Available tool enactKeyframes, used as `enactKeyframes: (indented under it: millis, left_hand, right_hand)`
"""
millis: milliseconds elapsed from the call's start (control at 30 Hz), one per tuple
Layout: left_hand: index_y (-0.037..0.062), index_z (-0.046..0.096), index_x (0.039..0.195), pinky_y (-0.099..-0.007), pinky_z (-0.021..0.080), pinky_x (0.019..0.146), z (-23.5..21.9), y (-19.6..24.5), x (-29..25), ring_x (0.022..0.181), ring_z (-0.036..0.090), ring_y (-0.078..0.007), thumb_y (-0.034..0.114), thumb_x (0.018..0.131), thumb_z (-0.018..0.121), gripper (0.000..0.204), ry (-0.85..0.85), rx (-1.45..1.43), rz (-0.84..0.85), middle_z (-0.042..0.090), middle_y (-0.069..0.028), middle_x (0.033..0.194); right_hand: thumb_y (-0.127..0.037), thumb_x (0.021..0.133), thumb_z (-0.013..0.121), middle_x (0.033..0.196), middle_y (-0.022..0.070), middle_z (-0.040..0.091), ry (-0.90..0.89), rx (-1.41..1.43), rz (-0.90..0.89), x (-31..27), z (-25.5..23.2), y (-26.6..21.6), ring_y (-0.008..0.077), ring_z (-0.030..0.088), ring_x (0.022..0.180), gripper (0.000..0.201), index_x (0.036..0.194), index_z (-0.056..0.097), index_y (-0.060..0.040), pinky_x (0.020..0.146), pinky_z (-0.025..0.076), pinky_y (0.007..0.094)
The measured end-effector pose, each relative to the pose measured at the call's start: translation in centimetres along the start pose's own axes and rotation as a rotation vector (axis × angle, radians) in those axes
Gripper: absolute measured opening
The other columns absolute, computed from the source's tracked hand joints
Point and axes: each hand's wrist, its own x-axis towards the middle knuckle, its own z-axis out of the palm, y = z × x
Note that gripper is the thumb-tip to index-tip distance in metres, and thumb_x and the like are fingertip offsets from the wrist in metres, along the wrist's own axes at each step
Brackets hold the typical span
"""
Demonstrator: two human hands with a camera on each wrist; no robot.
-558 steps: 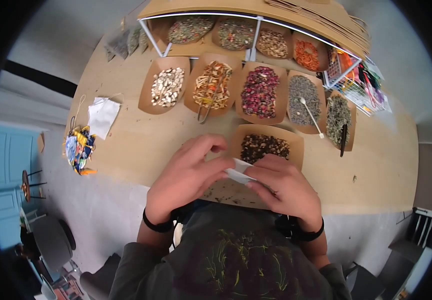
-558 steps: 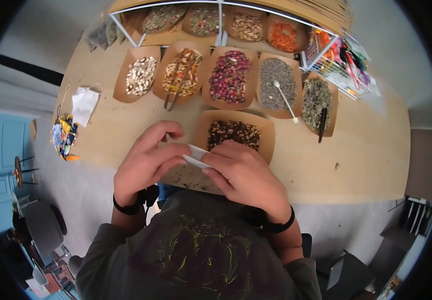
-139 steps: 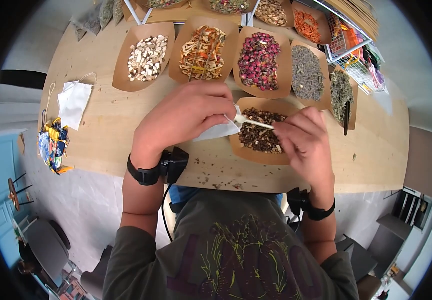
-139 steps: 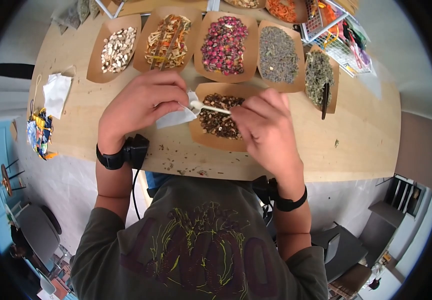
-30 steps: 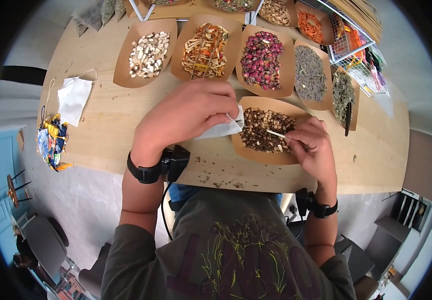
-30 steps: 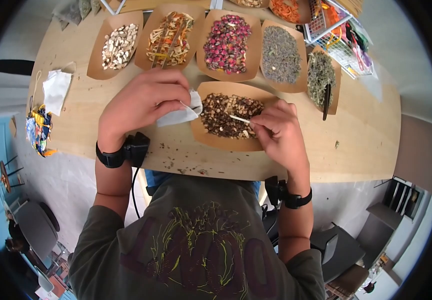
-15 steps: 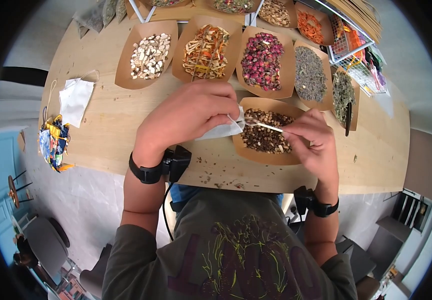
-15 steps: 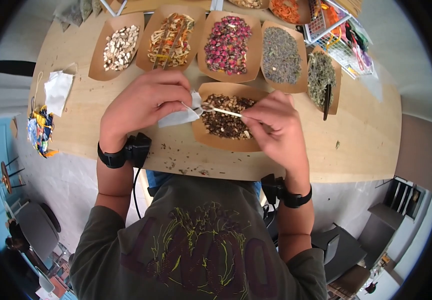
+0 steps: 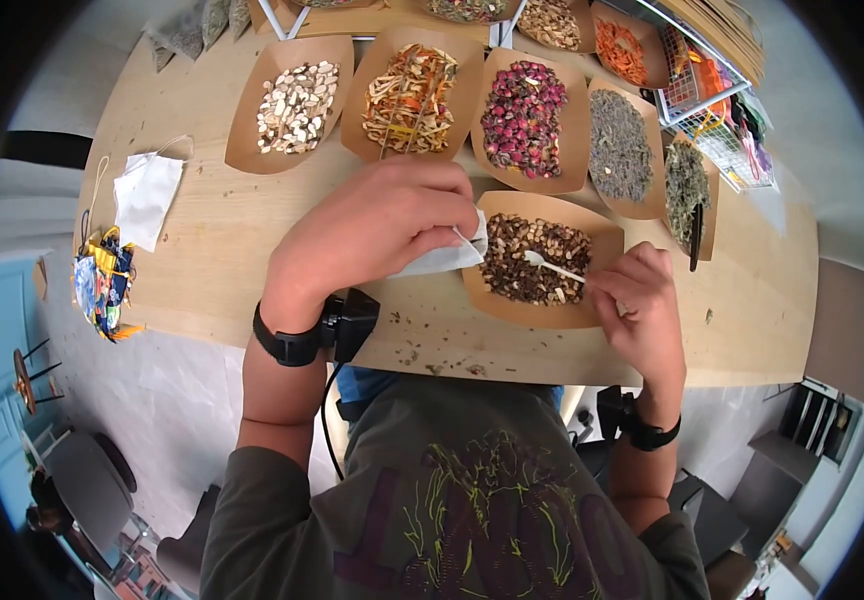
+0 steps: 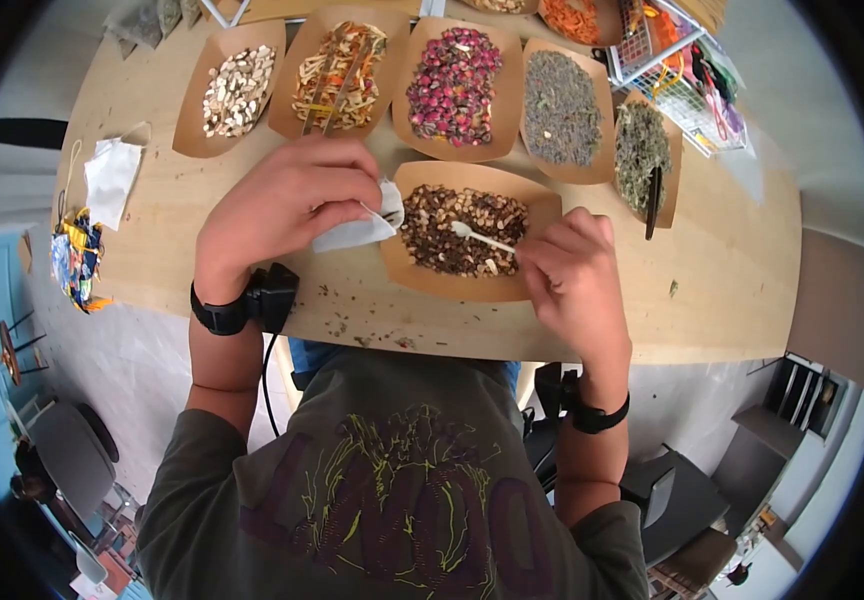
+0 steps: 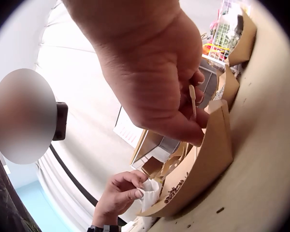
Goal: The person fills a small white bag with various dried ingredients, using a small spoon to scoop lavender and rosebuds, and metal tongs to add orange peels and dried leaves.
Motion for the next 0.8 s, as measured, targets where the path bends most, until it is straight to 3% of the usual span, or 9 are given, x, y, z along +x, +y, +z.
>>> enactKeyframes:
  millis: [633,733,800]
  left_hand:
    - [0.0066,0.076,0.102,-0.0431,0.055,0.082,-0.1,0.0,0.0,0.096,0.068,-0.0330,0.006,0.089,0.083,0.016,-0.003,-0.003,-0.019,0.071,-0.0061,0.106]
    - [0.0067,0.076,0.102,-0.0431,0.055,0.082,-0.1,0.1,0.1,0.096,0.068,-0.0331,0.006,0.089,0.083,0.015,-0.012,-0.002,-0.021,0.070,-0.0063,0.106]
    - [0.0067,0.076,0.102,-0.0431,0.055,0.082,-0.1,0.0,0.1,0.095,0.068,-0.0332,0.006,0.089,0.083,0.015,-0.015,-0.004,-0.016,0.070,-0.0063,0.106]
  right_hand:
    - [0.001,0.083,0.086,0.080,0.0053,0.072,0.047,0.335,0.096,0.8,1.4,0.8,0.0254,0.063,0.084,0.013,0.093,0.083,-0.0054,0.089,0.044,0.0400]
    - [0.001,0.082,0.086,0.082,0.0048,0.071,0.090,0.367,0.074,2.1,1.3,-0.7,0.0256,0.063,0.086,0.014,0.094,0.083,-0.0057,0.089,0.044,0.0401]
    - [0.001,0.079,0.085,0.086,0.0038,0.072,0.103,0.145,-0.081,2.9,1.3,-2.1,0.0260,0.062,0.089,0.018,0.096,0.082,-0.0062,0.088,0.044,0.0405]
